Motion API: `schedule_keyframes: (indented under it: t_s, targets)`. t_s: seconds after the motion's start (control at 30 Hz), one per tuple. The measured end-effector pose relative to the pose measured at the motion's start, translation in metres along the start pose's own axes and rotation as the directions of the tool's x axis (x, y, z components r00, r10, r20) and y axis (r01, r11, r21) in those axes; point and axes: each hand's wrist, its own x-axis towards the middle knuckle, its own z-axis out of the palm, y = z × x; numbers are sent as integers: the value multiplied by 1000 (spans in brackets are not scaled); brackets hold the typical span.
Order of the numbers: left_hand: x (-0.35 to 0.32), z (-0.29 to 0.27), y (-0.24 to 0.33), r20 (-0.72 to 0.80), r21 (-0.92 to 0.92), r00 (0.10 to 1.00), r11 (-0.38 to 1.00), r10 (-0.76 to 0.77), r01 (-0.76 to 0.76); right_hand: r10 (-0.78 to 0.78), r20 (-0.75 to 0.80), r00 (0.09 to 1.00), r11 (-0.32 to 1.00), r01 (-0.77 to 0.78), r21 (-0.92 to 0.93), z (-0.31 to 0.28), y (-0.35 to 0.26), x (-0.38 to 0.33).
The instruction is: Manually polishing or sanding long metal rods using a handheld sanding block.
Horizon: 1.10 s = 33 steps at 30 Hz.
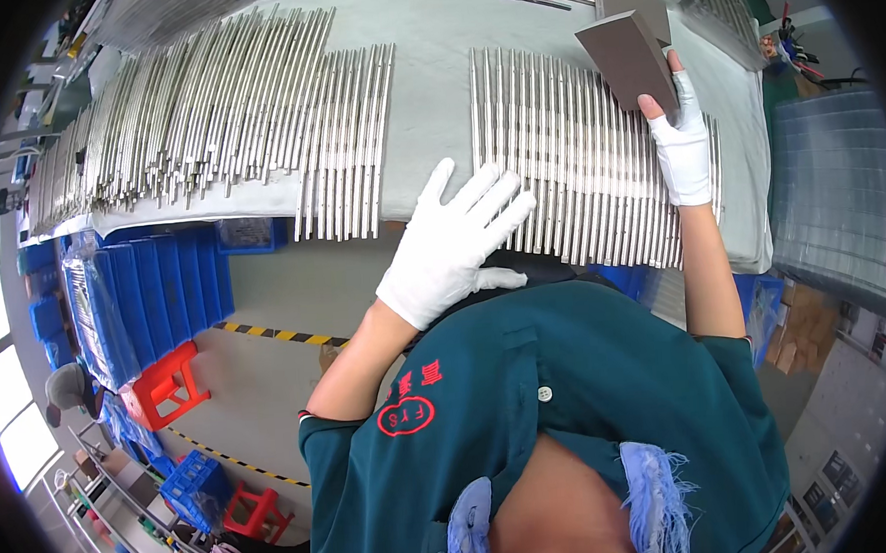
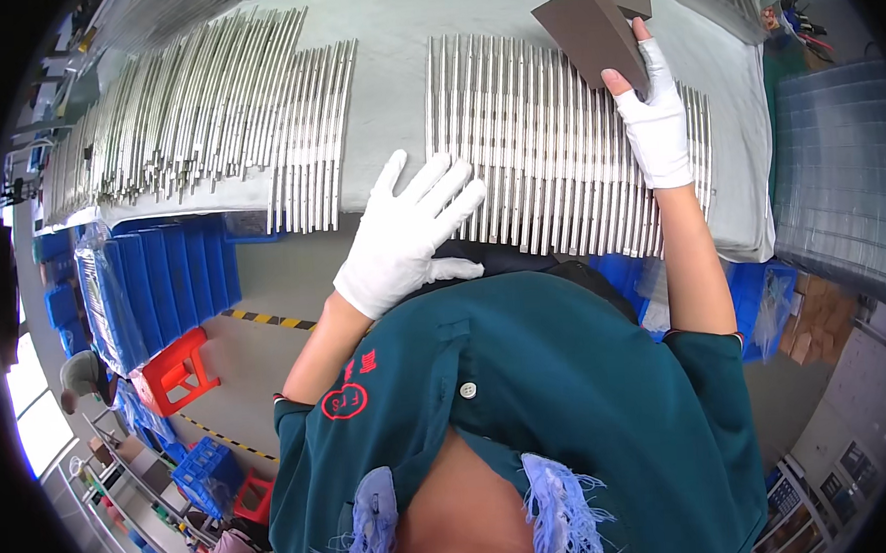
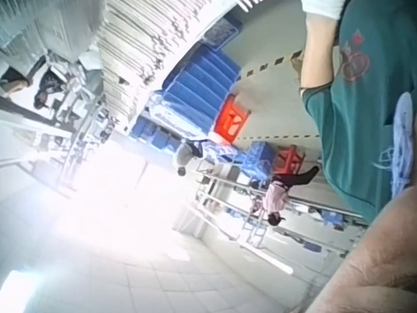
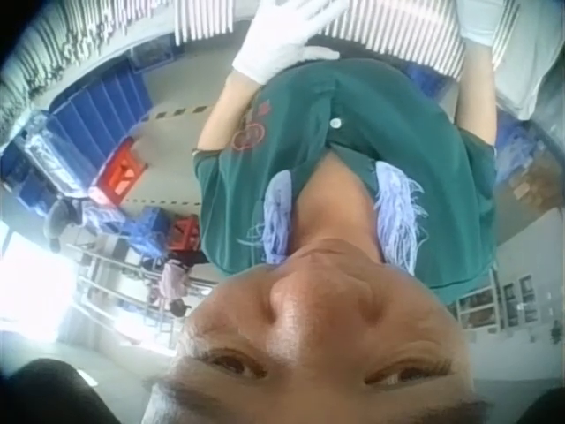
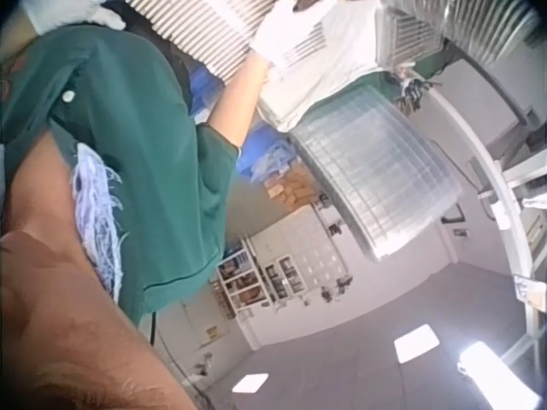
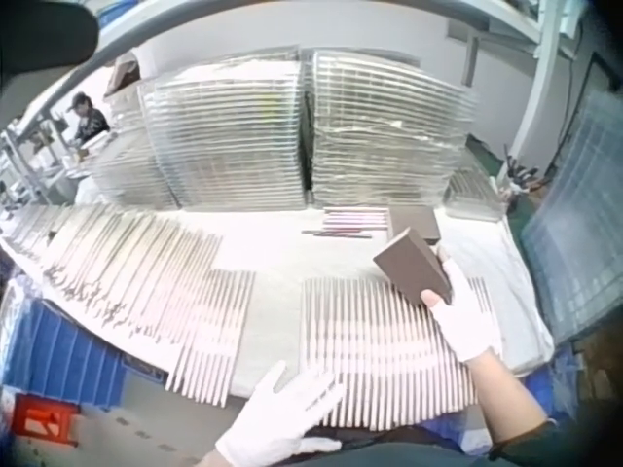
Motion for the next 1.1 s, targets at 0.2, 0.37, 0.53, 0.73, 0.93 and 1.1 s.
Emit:
schedule_keyframes:
  t_s: [0.2, 0.37, 0.53, 0.73, 0.93, 1.1]
  targets:
    - [-13, -9, -7, -9, 57, 998, 996, -62, 62, 2, -3, 1000, 1000, -2, 5, 0, 0, 1]
    - [-22, -23, -9, 8, 119, 993, 986, -120, 118, -21, -16, 1000, 999, 21, -40, -1, 1, 0]
    - [-26, -24, -10, -3, 145, 989, 978, -151, 150, -29, -14, 999, 1000, 29, -5, -1, 4, 1]
    - [-19, -14, -5, 1, 59, 995, 993, -99, 99, -34, -10, 999, 999, 34, -6, 0, 4, 1]
    - [-7, -7, 1, 20, -10, 999, 999, -41, 41, -26, -9, 1000, 1000, 26, -6, 0, 4, 1]
    - [-5, -8, -1, -17, 50, 998, 996, -69, 69, -27, -15, 1000, 1000, 28, 5, 1, 5, 1]
